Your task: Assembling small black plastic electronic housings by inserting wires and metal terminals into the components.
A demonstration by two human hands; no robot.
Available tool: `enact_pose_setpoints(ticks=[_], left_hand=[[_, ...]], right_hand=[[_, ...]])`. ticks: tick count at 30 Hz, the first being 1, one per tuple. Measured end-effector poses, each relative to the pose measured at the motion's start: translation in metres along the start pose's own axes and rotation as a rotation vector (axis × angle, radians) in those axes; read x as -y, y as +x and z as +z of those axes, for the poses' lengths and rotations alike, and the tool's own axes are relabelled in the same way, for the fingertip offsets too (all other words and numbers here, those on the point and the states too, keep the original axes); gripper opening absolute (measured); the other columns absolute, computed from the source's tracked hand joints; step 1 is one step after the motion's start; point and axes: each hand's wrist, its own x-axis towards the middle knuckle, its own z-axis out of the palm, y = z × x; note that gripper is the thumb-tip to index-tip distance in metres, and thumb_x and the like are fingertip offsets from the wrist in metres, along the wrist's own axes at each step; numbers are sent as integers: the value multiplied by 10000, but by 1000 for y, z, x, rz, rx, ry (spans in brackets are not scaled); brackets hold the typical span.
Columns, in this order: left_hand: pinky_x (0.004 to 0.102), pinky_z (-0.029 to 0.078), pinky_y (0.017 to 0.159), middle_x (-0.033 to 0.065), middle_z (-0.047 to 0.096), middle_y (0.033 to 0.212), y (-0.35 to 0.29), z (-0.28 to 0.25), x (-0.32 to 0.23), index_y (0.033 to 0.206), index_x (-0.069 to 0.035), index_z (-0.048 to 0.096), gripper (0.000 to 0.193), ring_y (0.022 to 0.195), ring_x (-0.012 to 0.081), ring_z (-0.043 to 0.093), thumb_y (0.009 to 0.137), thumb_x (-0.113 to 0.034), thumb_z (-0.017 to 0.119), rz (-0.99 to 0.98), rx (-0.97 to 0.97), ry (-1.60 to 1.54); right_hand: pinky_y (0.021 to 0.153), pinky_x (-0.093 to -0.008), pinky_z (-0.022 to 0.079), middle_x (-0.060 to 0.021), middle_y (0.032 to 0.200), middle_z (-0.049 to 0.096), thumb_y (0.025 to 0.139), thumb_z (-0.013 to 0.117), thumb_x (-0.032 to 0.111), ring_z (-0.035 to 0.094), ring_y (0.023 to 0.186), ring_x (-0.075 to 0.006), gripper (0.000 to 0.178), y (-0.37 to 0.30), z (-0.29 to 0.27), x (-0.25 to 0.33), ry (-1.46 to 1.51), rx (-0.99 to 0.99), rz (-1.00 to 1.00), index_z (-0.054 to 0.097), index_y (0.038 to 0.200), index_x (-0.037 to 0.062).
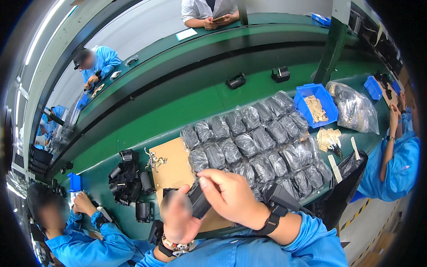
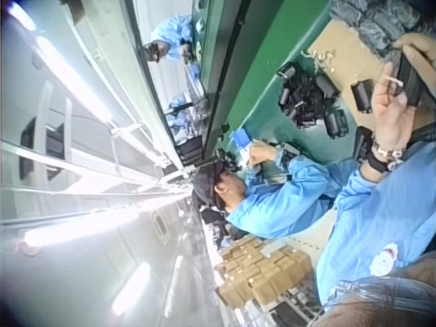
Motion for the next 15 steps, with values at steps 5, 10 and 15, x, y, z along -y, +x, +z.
enact_pose_setpoints(ticks=[5, 10, 15], left_hand=[[436, 349, 1047, 145, 445, 1328, 7, 5, 7, 1390, -93, 303, 686, 1239, 282, 428, 814, -180, 666, 70, -58, -157], [432, 394, 998, 144, 461, 1317, 17, 5, 11, 1396, -125, 302, 617, 1199, 269, 469, 855, -51, 588, 321, 2, 34], [375, 453, 945, 190, 495, 1276, 12, 6, 6, 1357, -32, 349, 625, 1163, 251, 505, 794, 187, 507, 243, -55, 251]], right_hand=[[495, -251, 463, -109, 682, 620, 849, 628, 100, 602, 536, -142, 186, -11, 13, -4, 252, -220, 36, 616, 994, -16], [476, -234, 442, -91, 644, 605, 738, 763, 183, 589, 512, -144, 271, -22, 10, -5, 76, -77, 46, 577, 841, 14], [540, -307, 401, -19, 709, 576, 676, 724, 136, 561, 622, -180, 306, -12, -17, 11, -483, -43, -435, 597, 947, 69]])
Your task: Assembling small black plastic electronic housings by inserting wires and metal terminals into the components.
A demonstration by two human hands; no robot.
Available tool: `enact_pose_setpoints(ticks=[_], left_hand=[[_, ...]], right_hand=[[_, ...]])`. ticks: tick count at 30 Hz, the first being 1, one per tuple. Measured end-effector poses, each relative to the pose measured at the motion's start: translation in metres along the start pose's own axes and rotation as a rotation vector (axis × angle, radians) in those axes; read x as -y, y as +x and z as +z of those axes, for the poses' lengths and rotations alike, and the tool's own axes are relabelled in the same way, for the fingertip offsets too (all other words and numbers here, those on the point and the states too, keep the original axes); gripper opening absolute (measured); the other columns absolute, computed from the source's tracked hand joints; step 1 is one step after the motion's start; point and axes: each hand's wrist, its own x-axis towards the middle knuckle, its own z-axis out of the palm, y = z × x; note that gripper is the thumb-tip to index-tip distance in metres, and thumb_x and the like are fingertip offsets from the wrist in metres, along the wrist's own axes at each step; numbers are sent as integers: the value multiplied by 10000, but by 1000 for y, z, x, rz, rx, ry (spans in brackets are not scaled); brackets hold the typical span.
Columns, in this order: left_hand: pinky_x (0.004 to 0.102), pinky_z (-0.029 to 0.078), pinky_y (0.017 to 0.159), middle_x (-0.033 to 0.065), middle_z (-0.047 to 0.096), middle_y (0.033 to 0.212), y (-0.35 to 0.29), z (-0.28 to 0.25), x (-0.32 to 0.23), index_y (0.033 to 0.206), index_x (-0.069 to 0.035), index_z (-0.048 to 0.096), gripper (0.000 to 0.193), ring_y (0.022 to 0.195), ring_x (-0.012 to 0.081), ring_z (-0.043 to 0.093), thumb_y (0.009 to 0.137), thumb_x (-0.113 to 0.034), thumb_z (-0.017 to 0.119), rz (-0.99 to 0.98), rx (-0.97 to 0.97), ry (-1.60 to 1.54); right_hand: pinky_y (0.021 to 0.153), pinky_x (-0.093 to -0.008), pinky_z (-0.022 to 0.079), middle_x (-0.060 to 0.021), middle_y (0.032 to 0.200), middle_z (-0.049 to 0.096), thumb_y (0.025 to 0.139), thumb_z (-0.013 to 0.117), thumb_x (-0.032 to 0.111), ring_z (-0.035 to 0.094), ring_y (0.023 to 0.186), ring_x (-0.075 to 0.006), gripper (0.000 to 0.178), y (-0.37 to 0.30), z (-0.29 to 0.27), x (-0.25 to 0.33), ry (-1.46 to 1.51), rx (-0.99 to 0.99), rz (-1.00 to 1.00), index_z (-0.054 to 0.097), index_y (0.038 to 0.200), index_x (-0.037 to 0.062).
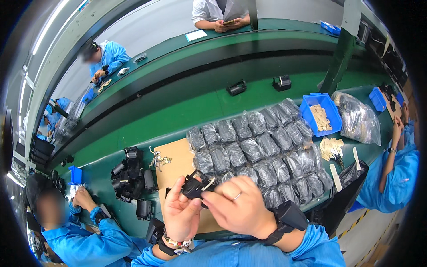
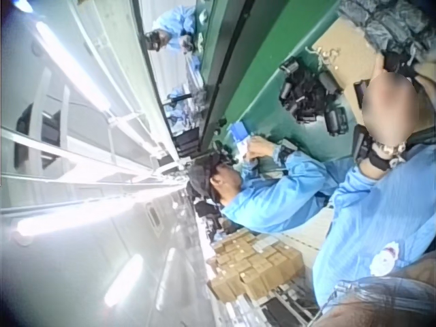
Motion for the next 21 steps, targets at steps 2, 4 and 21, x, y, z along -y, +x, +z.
enact_pose_setpoints(ticks=[2, 4, 21], left_hand=[[350, 473, 919, 192, 488, 1277, 1, 4, 0, 1349, 3, 337, 640, 1168, 242, 499, 769, 213, 508, 14, -2, 68], [343, 488, 898, 176, 481, 1283, 1, 4, -1, 1351, -3, 330, 654, 1171, 241, 496, 759, 221, 494, 0, 57, 142], [318, 515, 873, 213, 469, 1281, 7, 19, -5, 1196, 56, 489, 513, 1028, 255, 601, 711, 189, 590, -33, 175, 717]], right_hand=[[702, -353, 373, -13, 919, 570, 713, 667, 144, 535, 868, -202, 304, 18, 0, 11, -112, 30, -1, 627, 1010, 97], [780, -386, 306, -8, 1046, 526, 734, 639, 186, 474, 995, -220, 338, 12, 2, 9, -177, 172, 30, 632, 1065, 123], [745, -400, 238, 47, 885, 511, 649, 734, 215, 417, 949, -241, 85, -2, -21, -7, -33, 191, 253, 674, 706, 197]])
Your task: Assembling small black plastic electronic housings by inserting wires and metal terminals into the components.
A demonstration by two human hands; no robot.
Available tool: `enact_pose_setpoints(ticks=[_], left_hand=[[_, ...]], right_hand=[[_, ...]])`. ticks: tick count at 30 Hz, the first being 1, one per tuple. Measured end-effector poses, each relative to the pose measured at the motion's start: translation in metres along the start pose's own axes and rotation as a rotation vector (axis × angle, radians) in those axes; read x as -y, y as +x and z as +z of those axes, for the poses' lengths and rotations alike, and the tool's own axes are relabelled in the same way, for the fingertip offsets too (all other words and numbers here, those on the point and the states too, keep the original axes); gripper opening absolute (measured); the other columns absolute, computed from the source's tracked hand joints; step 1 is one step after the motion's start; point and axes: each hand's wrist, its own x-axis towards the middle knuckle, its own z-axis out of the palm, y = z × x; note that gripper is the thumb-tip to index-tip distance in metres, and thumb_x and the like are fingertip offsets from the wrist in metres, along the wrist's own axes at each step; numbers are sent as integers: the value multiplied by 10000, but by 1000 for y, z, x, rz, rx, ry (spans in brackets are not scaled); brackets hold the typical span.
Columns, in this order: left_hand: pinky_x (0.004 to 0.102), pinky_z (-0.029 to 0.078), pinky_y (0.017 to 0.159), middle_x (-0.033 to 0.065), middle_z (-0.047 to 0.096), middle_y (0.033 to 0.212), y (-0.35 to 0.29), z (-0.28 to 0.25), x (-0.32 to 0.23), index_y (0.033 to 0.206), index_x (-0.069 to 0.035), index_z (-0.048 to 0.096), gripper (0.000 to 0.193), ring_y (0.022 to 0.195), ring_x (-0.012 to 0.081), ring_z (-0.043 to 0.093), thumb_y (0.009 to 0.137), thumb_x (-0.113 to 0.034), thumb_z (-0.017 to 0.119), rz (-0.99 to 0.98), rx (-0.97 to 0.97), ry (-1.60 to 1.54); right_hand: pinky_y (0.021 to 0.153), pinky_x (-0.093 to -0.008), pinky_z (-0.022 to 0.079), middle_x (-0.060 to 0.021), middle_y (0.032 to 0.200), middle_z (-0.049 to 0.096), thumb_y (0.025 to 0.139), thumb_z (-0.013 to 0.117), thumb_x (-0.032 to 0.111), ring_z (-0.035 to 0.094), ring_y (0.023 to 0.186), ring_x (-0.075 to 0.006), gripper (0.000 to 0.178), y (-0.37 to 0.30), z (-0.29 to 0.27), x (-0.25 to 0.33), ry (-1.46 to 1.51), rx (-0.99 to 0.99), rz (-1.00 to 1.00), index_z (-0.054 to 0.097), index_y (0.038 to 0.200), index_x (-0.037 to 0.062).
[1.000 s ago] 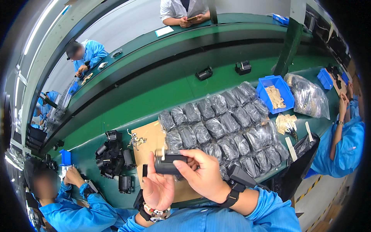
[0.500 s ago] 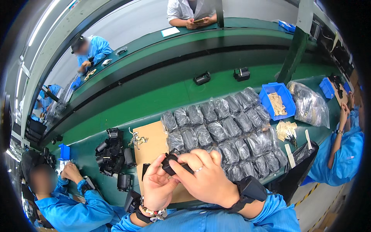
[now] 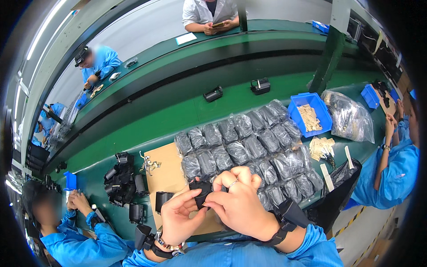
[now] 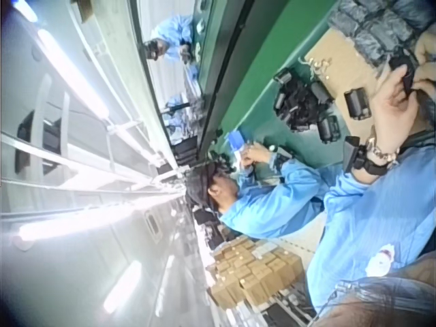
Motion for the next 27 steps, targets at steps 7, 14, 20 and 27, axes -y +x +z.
enact_pose_setpoints(ticks=[7, 14, 20, 27], left_hand=[[308, 542, 822, 255, 301, 1403, 13, 10, -7, 1088, 57, 527, 430, 1000, 251, 617, 684, 162, 627, 4, 71, 110], [356, 539, 835, 258, 382, 1329, 18, 9, 7, 940, 10, 480, 358, 1038, 284, 590, 667, 199, 615, -81, 53, -344], [348, 540, 830, 250, 452, 1281, 10, 0, 12, 1096, 60, 580, 422, 1022, 257, 594, 701, 209, 595, 48, -22, -238], [250, 514, 732, 235, 557, 1174, 7, 4, 10, 987, 60, 635, 266, 940, 197, 602, 734, 143, 646, 160, -213, -200]], right_hand=[[767, -401, 250, 39, 888, 513, 660, 722, 144, 425, 949, -233, 116, -7, -6, -21, 117, 14, 0, 619, 712, 161], [772, -316, 435, -94, 943, 591, 754, 629, -24, 544, 866, -189, 108, -21, -39, -62, 929, -130, 118, 553, 767, 51], [680, -261, 483, -73, 773, 641, 843, 535, -27, 606, 725, -127, 112, 2, -107, -191, 336, -686, 412, 610, 927, -21], [794, -335, 474, -128, 941, 634, 873, 516, 62, 611, 892, -238, 177, 7, -105, -164, -60, -558, 183, 610, 1010, 1]])
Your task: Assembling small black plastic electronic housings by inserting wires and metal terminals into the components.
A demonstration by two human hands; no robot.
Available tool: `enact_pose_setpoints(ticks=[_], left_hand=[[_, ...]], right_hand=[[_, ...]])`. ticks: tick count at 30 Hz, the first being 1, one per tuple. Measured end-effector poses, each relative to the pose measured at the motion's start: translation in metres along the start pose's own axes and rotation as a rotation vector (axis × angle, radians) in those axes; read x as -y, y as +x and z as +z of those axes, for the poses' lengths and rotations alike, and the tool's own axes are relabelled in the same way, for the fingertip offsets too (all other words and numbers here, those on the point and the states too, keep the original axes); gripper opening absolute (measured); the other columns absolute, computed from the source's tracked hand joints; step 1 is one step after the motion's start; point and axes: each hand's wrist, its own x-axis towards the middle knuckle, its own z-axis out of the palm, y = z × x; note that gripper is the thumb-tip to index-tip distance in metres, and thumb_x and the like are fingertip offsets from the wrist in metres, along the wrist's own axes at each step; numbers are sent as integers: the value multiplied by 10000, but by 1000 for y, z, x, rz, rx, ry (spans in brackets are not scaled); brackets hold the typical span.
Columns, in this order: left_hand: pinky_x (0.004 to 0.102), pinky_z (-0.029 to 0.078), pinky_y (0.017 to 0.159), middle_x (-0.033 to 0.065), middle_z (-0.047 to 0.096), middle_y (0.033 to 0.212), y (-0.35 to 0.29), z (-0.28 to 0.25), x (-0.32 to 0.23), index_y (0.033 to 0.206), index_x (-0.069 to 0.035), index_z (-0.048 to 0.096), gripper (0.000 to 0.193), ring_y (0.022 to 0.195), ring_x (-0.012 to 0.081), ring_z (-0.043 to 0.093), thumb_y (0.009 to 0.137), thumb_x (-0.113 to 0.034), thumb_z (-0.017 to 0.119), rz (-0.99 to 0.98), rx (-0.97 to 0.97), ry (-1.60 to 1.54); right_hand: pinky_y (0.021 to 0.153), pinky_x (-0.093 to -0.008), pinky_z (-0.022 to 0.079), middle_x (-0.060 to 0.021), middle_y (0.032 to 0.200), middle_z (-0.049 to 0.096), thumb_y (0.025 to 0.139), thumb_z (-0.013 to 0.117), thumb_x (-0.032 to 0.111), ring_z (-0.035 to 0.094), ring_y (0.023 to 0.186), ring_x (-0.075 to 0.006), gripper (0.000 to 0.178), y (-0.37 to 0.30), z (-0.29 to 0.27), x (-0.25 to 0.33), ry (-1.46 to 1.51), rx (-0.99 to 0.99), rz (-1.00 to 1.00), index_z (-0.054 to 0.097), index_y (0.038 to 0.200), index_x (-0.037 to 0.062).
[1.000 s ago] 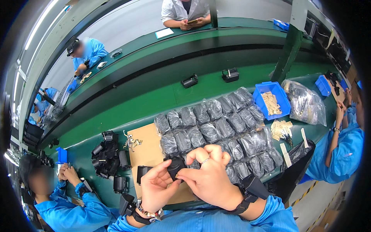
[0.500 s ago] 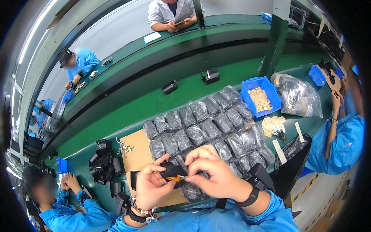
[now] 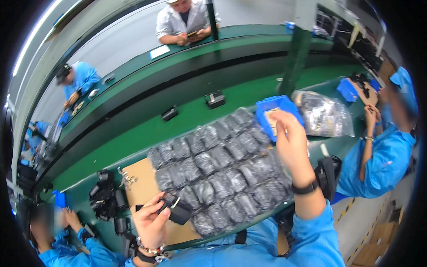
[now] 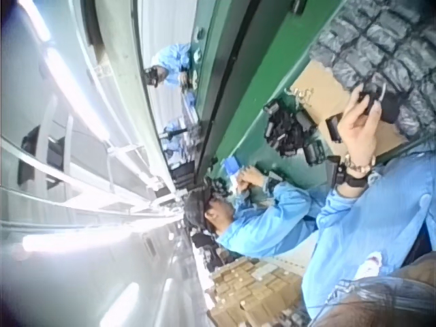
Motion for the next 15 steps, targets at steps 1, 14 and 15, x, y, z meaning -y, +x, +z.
enact_pose_setpoints(ticks=[1, 14, 15], left_hand=[[257, 507, 750, 231, 559, 1173, -1, 0, 2, 982, 56, 637, 244, 954, 199, 596, 750, 129, 639, -12, -38, -95], [369, 439, 951, 166, 511, 1247, -14, -20, 13, 1124, 10, 568, 332, 1145, 265, 506, 812, 122, 558, -118, 14, -415], [361, 439, 948, 165, 513, 1241, -13, -19, 4, 1156, 4, 542, 403, 1149, 262, 501, 783, 154, 563, -183, 23, -401]], right_hand=[[816, -342, 466, -141, 991, 620, 866, 535, 75, 598, 928, -253, 187, -18, 7, 34, 182, 149, 85, 607, 1021, -1], [837, -252, 475, -79, 1160, 548, 808, 641, -18, 538, 1031, -110, 554, -105, 98, 150, 1302, 744, 728, 333, 1267, 19], [819, -245, 477, -72, 1152, 560, 805, 638, -25, 543, 1013, -99, 542, -102, 98, 146, 1253, 835, 705, 349, 1261, 24]])
